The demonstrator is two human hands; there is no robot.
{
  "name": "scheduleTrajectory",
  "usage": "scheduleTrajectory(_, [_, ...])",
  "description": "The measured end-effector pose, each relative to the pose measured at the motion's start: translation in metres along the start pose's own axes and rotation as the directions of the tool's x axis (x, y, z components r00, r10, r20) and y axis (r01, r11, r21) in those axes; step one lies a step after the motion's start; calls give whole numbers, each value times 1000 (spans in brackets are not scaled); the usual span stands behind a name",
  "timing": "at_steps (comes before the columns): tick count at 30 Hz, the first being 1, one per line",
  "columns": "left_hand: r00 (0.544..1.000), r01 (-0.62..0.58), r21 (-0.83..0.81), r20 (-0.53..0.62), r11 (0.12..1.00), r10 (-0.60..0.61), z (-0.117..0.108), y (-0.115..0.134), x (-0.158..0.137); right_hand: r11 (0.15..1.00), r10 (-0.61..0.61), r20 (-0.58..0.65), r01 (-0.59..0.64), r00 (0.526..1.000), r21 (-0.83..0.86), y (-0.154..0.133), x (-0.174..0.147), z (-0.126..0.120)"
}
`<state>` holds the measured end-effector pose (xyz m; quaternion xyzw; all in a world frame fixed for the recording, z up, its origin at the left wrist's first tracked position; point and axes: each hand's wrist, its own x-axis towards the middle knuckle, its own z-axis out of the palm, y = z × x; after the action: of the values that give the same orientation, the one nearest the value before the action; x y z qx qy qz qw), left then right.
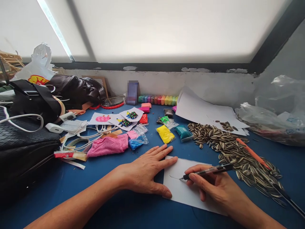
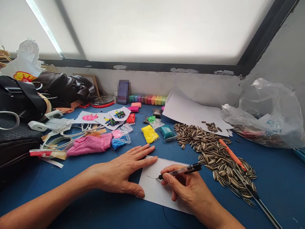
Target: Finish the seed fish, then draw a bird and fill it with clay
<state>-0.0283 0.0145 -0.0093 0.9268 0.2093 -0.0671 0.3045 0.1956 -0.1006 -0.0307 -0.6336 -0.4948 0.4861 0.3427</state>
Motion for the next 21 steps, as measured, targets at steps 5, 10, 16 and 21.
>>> scheduleTrajectory(5, [1000, -1, -6, 4, 1000, 1, -1, 0, -1, 999, 9, -53, -7, 999, 36, 3, -3, 4])
scheduleTrajectory(10, [1000, 5, -41, 0, 999, -5, -1, 1, -1, 999, 9, -33, -7, 999, 42, 12, -2, 3])
scheduleTrajectory(16, [1000, 12, -18, 18, 1000, -12, -1, 2, -1, 997, -2, -73, 8, 997, 81, 14, -3, 6])
scheduleTrajectory(21, [1000, 15, -27, 12, 1000, -14, -2, 2, -1, 996, -16, -75, 23, 997, 89, 10, -5, 8])
